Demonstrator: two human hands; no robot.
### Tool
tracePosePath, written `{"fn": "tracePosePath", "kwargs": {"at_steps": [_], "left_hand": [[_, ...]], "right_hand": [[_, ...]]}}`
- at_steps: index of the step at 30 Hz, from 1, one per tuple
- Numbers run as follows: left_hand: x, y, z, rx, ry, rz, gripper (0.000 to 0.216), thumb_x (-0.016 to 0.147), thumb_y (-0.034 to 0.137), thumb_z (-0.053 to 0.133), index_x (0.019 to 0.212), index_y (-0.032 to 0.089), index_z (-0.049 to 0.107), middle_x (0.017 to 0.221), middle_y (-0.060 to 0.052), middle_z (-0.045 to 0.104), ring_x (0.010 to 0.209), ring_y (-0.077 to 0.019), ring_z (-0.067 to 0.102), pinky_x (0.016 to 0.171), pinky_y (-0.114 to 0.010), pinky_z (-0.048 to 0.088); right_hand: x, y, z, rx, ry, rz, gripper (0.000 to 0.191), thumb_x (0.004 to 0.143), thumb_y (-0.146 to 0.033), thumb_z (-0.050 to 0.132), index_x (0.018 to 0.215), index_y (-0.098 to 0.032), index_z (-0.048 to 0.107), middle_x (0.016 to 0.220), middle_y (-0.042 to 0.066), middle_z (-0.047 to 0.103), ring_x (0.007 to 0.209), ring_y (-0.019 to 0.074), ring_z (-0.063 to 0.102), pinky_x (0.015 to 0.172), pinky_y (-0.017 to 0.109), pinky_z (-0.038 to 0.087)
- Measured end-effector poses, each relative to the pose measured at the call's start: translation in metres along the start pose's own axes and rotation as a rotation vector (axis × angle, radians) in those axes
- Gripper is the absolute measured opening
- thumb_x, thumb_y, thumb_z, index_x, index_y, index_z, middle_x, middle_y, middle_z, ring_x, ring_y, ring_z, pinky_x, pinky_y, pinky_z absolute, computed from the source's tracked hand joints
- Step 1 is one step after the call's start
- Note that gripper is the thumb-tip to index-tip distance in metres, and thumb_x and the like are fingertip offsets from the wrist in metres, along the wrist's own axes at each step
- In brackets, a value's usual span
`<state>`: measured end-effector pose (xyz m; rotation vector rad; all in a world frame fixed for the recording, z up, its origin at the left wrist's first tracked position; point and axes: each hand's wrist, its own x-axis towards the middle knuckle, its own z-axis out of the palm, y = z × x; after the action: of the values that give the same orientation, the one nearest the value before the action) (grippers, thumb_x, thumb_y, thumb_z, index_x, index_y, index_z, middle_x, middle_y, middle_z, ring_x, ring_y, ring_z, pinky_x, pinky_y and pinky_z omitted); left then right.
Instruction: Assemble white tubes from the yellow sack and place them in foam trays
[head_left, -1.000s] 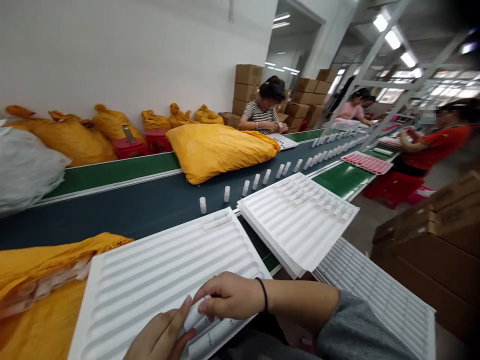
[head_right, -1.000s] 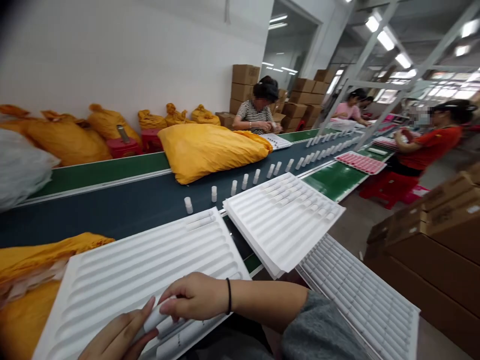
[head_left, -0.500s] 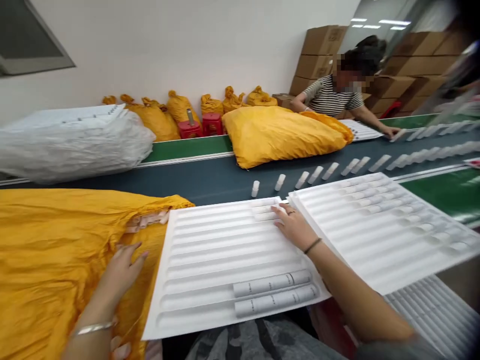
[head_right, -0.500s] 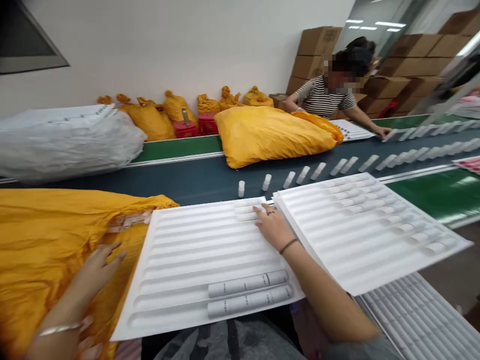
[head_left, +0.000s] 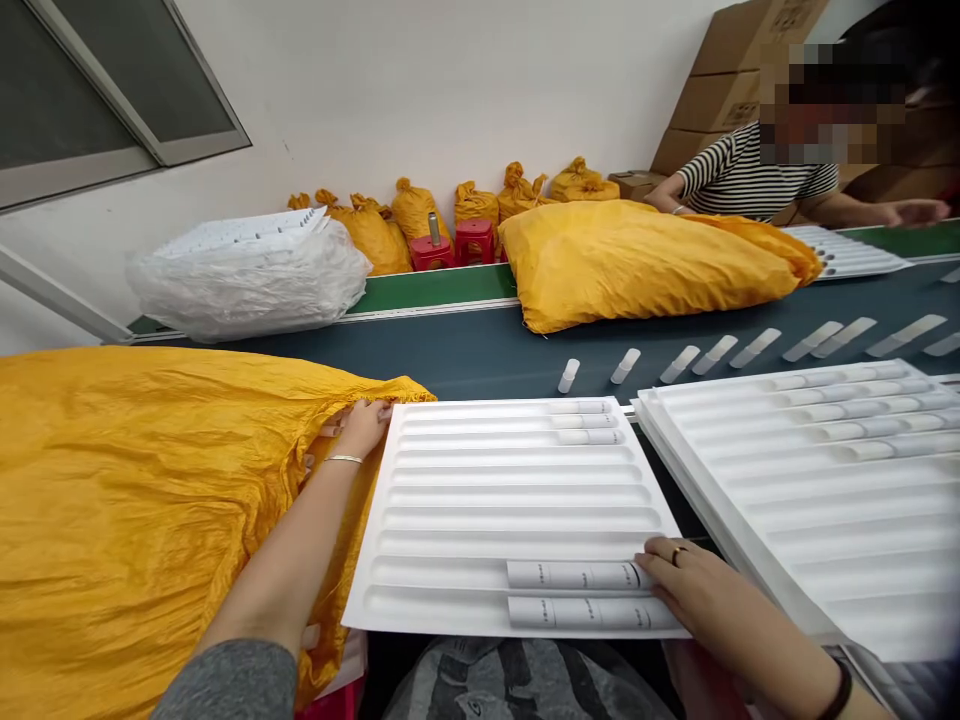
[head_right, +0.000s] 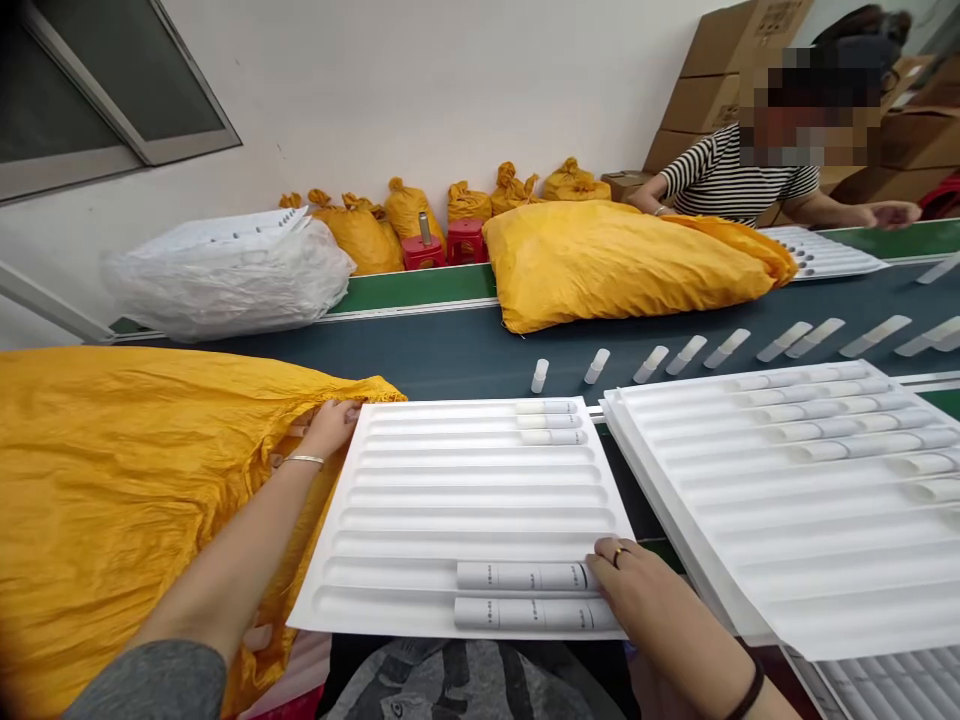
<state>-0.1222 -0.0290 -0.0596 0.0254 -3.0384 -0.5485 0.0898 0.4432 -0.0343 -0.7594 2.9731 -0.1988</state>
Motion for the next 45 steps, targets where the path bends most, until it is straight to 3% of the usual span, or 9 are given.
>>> {"fn": "tracePosePath", "kwargs": {"at_steps": [7, 10, 12, 16, 19, 24, 29, 37, 45], "left_hand": [[-0.065, 0.019, -0.044, -0.093, 0.175, -0.029, 0.033, 0.085, 0.022, 0.045, 0.110, 0.009, 0.062, 0.097, -0.006, 0.063, 0.092, -0.0217, 0.058, 0.085, -0.034, 0.045], [-0.105, 0.051, -0.052, -0.164, 0.266, -0.018, 0.033, 0.081, 0.032, 0.055, 0.108, 0.014, 0.063, 0.096, -0.006, 0.060, 0.087, -0.0205, 0.057, 0.079, -0.032, 0.047], [-0.130, 0.080, -0.047, -0.449, 0.291, 0.045, 0.031, 0.079, 0.035, 0.061, 0.104, 0.018, 0.062, 0.101, -0.007, 0.058, 0.090, -0.0190, 0.057, 0.077, -0.029, 0.050], [-0.164, 0.132, -0.028, -1.200, 0.107, 0.039, 0.029, 0.076, 0.032, 0.068, 0.100, 0.020, 0.057, 0.099, -0.005, 0.058, 0.080, -0.0143, 0.059, 0.071, -0.027, 0.052], [-0.173, 0.148, -0.022, -1.326, -0.033, -0.011, 0.028, 0.074, 0.029, 0.071, 0.097, 0.019, 0.058, 0.095, -0.004, 0.058, 0.077, -0.0128, 0.059, 0.071, -0.026, 0.051], [-0.173, 0.150, -0.036, -1.124, -0.232, -0.022, 0.028, 0.078, 0.035, 0.066, 0.101, 0.019, 0.058, 0.083, -0.002, 0.062, 0.073, -0.0138, 0.060, 0.066, -0.024, 0.049], [-0.172, 0.157, -0.054, -0.764, -0.312, 0.184, 0.025, 0.083, 0.037, 0.059, 0.102, 0.022, 0.063, 0.091, -0.002, 0.067, 0.077, -0.0163, 0.061, 0.066, -0.024, 0.047], [-0.175, 0.158, -0.045, -0.338, 0.073, 0.647, 0.032, 0.088, 0.025, 0.055, 0.119, 0.018, 0.049, 0.094, -0.008, 0.064, 0.087, -0.0204, 0.061, 0.078, -0.033, 0.050], [-0.182, 0.164, -0.041, -0.278, 0.113, 0.680, 0.031, 0.088, 0.025, 0.054, 0.116, 0.014, 0.047, 0.090, -0.009, 0.064, 0.084, -0.0209, 0.062, 0.075, -0.034, 0.053]], "right_hand": [[0.004, 0.004, -0.028, 0.197, 0.239, 0.050, 0.032, 0.087, -0.025, 0.048, 0.118, -0.022, 0.056, 0.108, 0.009, 0.066, 0.095, 0.0219, 0.065, 0.078, 0.031, 0.054], [0.024, -0.011, -0.032, 0.401, 0.263, 0.063, 0.035, 0.089, -0.026, 0.044, 0.123, -0.024, 0.052, 0.114, 0.010, 0.062, 0.099, 0.0206, 0.063, 0.080, 0.029, 0.054], [0.042, -0.029, -0.033, 0.587, 0.249, 0.091, 0.033, 0.089, -0.024, 0.044, 0.121, -0.022, 0.050, 0.110, 0.011, 0.062, 0.095, 0.0201, 0.063, 0.076, 0.029, 0.054], [0.077, -0.066, -0.035, 1.014, 0.225, 0.057, 0.024, 0.091, -0.027, 0.046, 0.114, -0.022, 0.048, 0.096, 0.007, 0.060, 0.076, 0.0153, 0.059, 0.064, 0.027, 0.052], [0.092, -0.075, -0.040, 1.177, 0.297, 0.018, 0.024, 0.092, -0.029, 0.048, 0.115, -0.022, 0.050, 0.094, 0.006, 0.059, 0.071, 0.0131, 0.056, 0.063, 0.026, 0.051], [0.100, -0.061, -0.057, 0.916, 0.371, -0.253, 0.031, 0.091, -0.018, 0.048, 0.121, -0.024, 0.053, 0.116, 0.009, 0.056, 0.111, 0.0205, 0.052, 0.095, 0.039, 0.046], [0.105, -0.051, -0.067, 0.726, 0.276, -0.505, 0.038, 0.092, -0.012, 0.042, 0.128, -0.024, 0.049, 0.115, 0.009, 0.055, 0.111, 0.0178, 0.053, 0.092, 0.034, 0.049], [0.106, -0.064, -0.060, 0.731, 0.223, -0.319, 0.027, 0.093, -0.028, 0.048, 0.119, -0.020, 0.053, 0.100, 0.007, 0.064, 0.082, 0.0144, 0.061, 0.074, 0.027, 0.050], [0.104, -0.075, -0.052, 0.834, 0.227, -0.316, 0.026, 0.093, -0.024, 0.048, 0.118, -0.019, 0.053, 0.094, 0.006, 0.064, 0.080, 0.0134, 0.059, 0.074, 0.027, 0.049]]}}
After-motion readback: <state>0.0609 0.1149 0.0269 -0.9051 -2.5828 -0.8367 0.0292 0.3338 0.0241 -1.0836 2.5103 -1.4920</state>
